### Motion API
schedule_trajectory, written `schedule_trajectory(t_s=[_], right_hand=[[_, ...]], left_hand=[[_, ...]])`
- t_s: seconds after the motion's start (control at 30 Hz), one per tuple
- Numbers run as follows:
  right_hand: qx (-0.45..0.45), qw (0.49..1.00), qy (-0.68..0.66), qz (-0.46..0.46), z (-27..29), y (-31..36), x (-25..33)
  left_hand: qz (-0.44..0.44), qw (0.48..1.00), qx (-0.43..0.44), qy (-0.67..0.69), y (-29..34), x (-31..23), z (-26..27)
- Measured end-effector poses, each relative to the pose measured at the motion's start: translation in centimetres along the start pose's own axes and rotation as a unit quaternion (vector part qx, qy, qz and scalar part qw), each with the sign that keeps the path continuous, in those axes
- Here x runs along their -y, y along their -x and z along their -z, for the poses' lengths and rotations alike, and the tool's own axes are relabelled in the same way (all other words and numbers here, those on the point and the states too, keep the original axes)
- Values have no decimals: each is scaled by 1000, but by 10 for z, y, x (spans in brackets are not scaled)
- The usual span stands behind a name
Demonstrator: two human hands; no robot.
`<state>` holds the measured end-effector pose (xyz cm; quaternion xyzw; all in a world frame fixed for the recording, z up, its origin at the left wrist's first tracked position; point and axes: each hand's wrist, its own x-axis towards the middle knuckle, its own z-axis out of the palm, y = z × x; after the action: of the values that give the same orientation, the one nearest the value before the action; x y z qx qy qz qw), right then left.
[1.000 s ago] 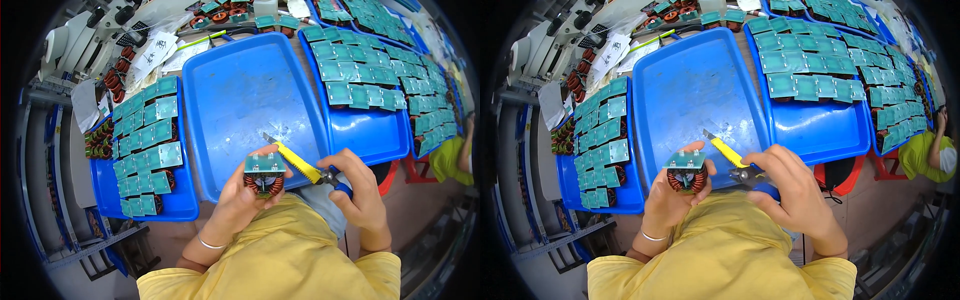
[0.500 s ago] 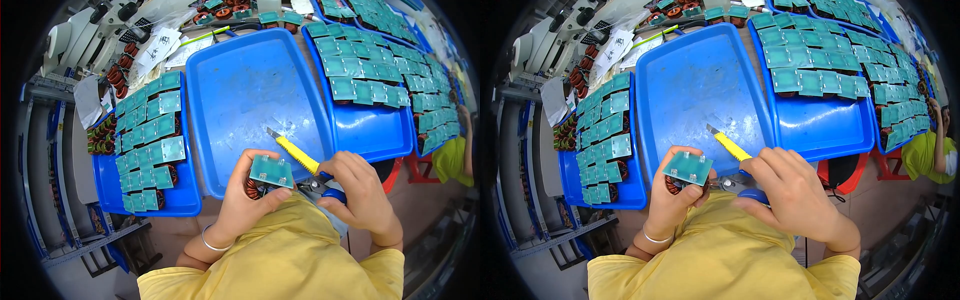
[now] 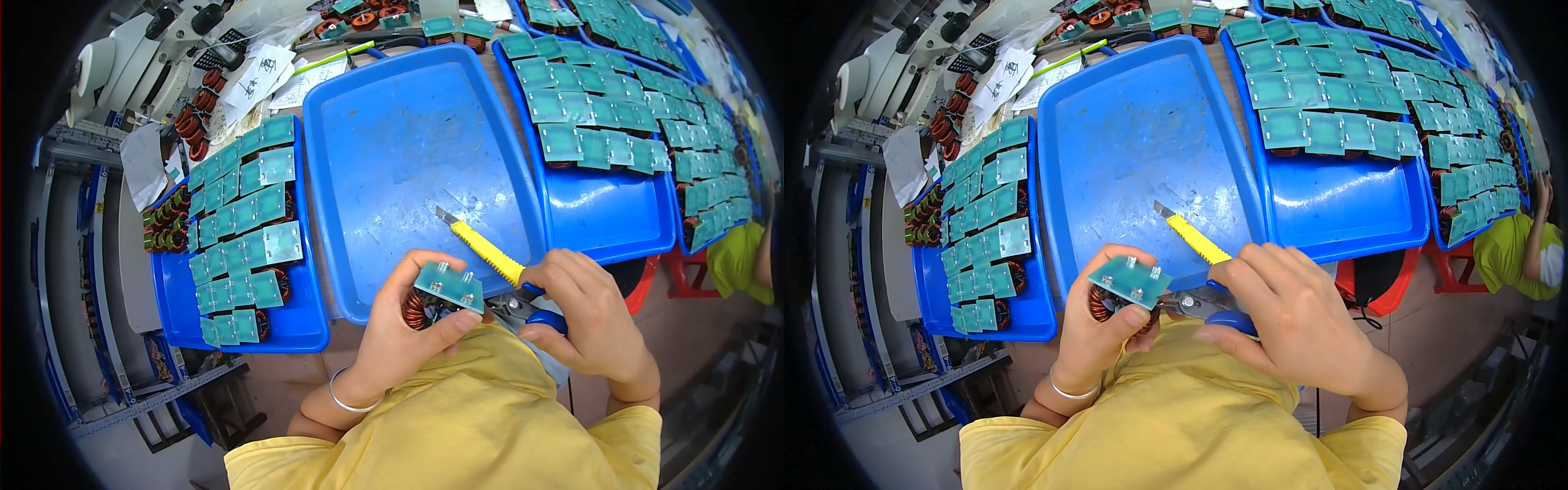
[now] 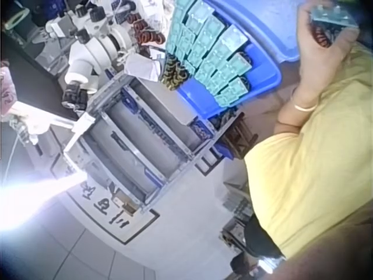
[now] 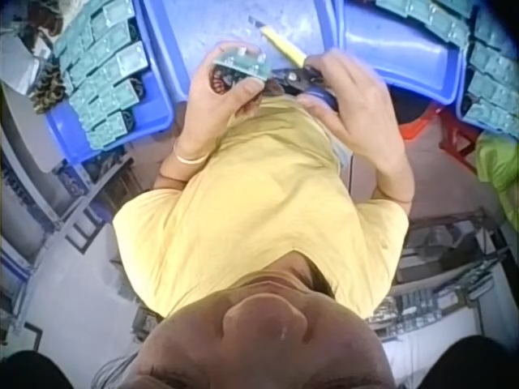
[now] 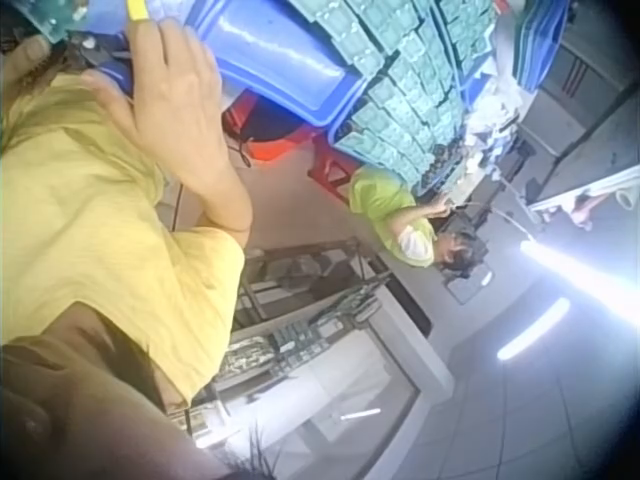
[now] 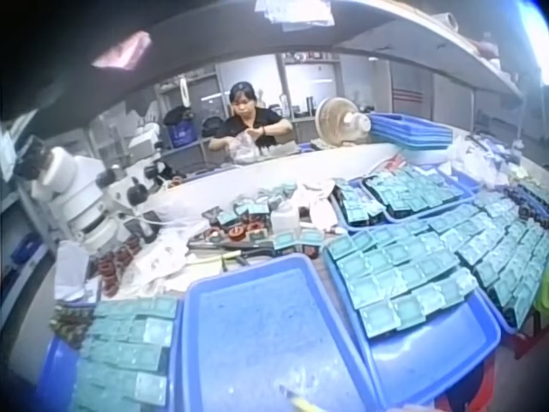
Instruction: Trim excess wires from electronic components using wire cutters.
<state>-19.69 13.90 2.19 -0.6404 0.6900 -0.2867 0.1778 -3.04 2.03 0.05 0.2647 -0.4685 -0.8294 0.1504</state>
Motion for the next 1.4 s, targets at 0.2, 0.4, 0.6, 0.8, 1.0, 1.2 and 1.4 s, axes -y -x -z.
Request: schedule_trajectory(t_s=[0.2, 0.4, 0.6, 0.8, 1.0, 1.2, 1.4], right_hand=[[-4, 1000, -2, 4, -2, 1, -1], [3, 1000, -1, 1, 1, 4, 0], [21, 998, 62, 26, 9, 8, 10], [4, 991, 117, 58, 15, 12, 15], [9, 990, 121, 75, 17, 16, 18], [26, 991, 116, 54, 18, 18, 20], [20, 989, 133, 56, 20, 21, 21]], left_hand=[[18, 999, -17, -25, 1, -2, -1], [-17, 999, -19, -34, 0, -1, -4], [-77, 989, 36, -123, 2, 0, 3], [-104, 980, 28, -165, 6, -3, -1], [-152, 960, 42, -232, 5, -3, 2], [-222, 927, 67, -294, 2, -2, 3], [-258, 910, 76, -316, 2, -4, 0]])
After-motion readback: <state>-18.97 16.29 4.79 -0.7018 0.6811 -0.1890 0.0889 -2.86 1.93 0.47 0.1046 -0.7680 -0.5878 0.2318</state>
